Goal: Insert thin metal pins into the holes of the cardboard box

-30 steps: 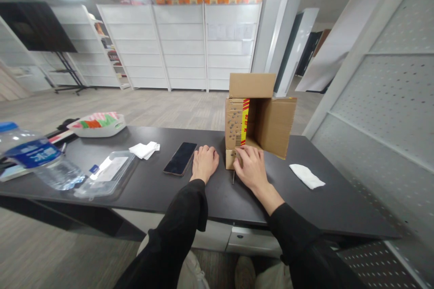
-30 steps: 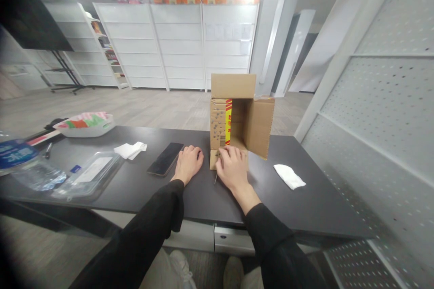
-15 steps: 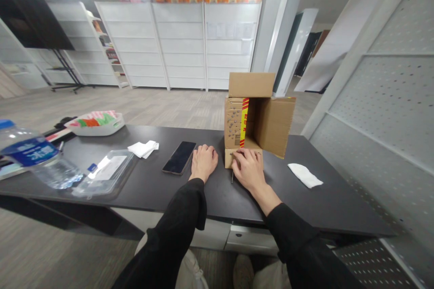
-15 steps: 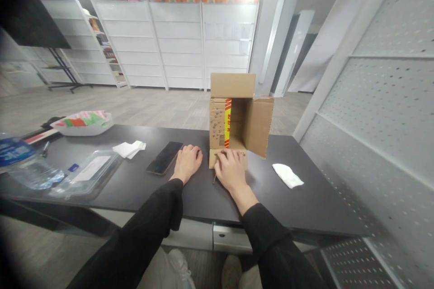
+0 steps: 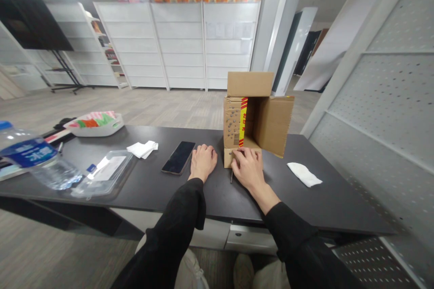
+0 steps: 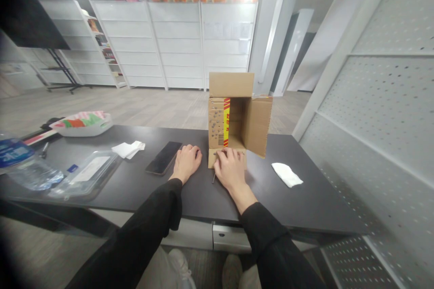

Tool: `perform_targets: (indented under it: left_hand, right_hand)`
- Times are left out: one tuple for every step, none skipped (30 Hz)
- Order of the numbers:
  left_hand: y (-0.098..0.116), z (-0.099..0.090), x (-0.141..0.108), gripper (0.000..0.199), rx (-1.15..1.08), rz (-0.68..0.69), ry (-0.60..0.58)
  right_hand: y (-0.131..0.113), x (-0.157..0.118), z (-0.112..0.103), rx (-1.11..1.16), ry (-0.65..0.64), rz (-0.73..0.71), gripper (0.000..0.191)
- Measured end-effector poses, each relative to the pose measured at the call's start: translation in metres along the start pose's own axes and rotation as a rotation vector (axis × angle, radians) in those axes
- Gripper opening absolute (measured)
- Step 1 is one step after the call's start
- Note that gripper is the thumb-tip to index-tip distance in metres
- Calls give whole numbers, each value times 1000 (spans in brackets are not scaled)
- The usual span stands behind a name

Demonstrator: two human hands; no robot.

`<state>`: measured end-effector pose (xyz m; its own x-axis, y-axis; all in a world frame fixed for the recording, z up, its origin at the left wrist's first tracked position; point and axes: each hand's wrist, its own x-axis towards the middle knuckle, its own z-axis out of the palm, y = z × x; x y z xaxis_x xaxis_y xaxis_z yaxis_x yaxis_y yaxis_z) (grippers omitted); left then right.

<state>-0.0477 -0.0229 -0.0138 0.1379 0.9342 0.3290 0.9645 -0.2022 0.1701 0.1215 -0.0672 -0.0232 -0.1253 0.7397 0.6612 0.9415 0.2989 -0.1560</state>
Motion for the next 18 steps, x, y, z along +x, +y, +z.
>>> perform_targets:
  left_hand:
    - [0,0,0,30,-2,0,0]
    - [0,0,0,30,-3,0,1]
    - [0,0,0,30,-4,1,2]
    - [0,0,0,30,-4,1,3]
    - [0,0,0,30,-2,2,3]
    - [0,0,0,30,2,3,3]
    - [0,0,0,30,7,3,3]
    - [0,0,0,31,13,4,3]
    - [0,0,0,31,19,5,3]
    - [0,0,0,30,24,6,4]
    - [0,0,0,30,27,7,5]
    - [0,-1,0,30,30,8,6]
    - [0,-1,0,30,31,9,7]
    - [0,-1,0,30,32,11,7]
    - [0,-1,0,30,32,12,8]
    - [0,-1,0,30,33,12,8]
    - [0,-1,0,30,34,13,10]
    - [0,-1,0,30,35,13,11]
  right_hand:
    - [0,0,0,-6,1,6,26]
    - [0,0,0,-10,1,11,26]
    - [0,0,0,-13,2,17,26]
    - [1,0,0,-15,3,23,26]
    - [1,0,0,-18,5,30,26]
    - [1,0,0,-23,8,38,26]
    - [1,0,0,-29,11,46,25]
    - [1,-1,0,-36,14,55,25]
    - [2,-1,0,-43,17,64,25]
    - [2,-1,1,-49,20,71,25]
    - [2,-1,1,-53,23,76,24]
    - [2,-1,1,-56,26,78,24]
    - [2,-1,1,-56,27,77,24]
    - [2,-1,1,-56,27,73,24]
    - [2,-2,1,-55,26,68,23]
    - [1,-2,1,-54,25,63,23]
    - [1,-2,1,-52,22,58,23]
    - [1,-2,1,-52,19,55,23]
